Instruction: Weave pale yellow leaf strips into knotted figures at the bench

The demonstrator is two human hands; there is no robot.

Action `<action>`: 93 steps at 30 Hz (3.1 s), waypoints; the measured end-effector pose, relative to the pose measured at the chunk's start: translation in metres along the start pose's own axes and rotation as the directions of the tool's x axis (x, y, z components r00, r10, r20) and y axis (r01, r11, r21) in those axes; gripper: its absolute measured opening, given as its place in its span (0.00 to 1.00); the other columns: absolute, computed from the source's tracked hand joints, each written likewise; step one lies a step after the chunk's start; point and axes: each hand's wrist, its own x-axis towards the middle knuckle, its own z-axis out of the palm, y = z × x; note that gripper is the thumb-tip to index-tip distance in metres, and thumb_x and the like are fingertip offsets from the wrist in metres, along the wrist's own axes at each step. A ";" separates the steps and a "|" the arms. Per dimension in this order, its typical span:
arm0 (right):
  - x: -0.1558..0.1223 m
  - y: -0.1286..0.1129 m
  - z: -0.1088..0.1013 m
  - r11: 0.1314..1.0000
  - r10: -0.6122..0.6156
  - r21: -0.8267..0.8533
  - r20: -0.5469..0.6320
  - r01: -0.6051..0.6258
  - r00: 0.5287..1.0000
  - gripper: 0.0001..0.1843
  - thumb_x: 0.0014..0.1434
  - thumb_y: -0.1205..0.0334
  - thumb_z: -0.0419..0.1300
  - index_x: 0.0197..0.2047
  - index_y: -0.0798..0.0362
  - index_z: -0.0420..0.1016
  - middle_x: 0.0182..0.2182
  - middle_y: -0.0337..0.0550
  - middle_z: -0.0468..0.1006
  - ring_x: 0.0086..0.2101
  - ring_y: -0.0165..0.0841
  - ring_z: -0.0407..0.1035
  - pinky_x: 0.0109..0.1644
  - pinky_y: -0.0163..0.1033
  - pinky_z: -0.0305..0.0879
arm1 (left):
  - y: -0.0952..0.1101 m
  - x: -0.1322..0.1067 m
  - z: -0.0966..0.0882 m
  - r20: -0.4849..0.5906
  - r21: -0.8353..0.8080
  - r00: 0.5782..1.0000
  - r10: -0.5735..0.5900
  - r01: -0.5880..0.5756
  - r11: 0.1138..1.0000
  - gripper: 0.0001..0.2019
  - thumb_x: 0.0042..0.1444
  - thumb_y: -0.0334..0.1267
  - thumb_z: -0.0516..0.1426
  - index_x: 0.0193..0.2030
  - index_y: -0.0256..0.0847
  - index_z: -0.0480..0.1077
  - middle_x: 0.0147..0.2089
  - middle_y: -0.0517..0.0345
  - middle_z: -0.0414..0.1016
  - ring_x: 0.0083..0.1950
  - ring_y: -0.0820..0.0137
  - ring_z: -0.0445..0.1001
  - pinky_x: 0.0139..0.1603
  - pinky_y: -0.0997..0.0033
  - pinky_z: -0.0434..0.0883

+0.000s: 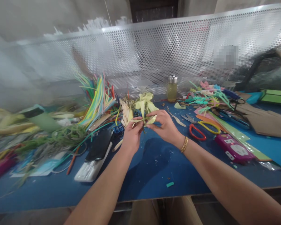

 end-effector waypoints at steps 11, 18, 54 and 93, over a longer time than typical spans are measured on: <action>0.001 -0.004 -0.002 1.000 -0.021 0.020 0.016 0.021 1.000 0.02 0.57 0.62 0.65 0.36 0.48 0.77 0.45 0.42 0.80 0.48 0.39 0.70 0.57 0.49 0.61 | 0.004 -0.001 0.001 0.018 -0.002 1.000 -0.014 0.014 1.000 0.16 0.36 0.34 0.71 0.34 0.40 0.75 0.31 0.62 0.76 0.33 0.75 0.72 0.35 0.76 0.66; 0.002 0.007 -0.011 0.998 0.067 0.019 -0.004 -0.067 0.998 0.20 0.58 0.72 0.56 0.52 0.48 0.72 0.49 0.44 0.78 0.51 0.39 0.69 0.56 0.47 0.62 | 0.004 0.000 0.000 0.024 0.017 0.997 -0.072 0.072 0.997 0.16 0.38 0.34 0.71 0.35 0.39 0.74 0.30 0.60 0.76 0.33 0.73 0.73 0.30 0.75 0.63; 0.007 -0.007 -0.019 0.956 -0.017 -0.287 0.148 0.059 0.989 0.09 0.61 0.64 0.59 0.28 0.50 0.76 0.26 0.37 0.78 0.34 0.33 0.65 0.49 0.46 0.48 | 0.003 0.000 -0.013 0.170 0.385 0.984 -0.050 -0.019 0.923 0.08 0.45 0.36 0.65 0.27 0.39 0.70 0.24 0.64 0.66 0.25 0.76 0.62 0.27 0.74 0.58; 0.001 0.004 0.007 0.877 0.414 0.243 0.056 -0.414 0.909 0.10 0.57 0.58 0.59 0.28 0.54 0.71 0.26 0.38 0.73 0.29 0.29 0.64 0.37 0.36 0.60 | 0.005 -0.008 0.004 0.117 0.479 0.988 -0.103 0.034 0.877 0.08 0.44 0.38 0.64 0.27 0.39 0.70 0.21 0.68 0.61 0.24 0.77 0.55 0.27 0.73 0.53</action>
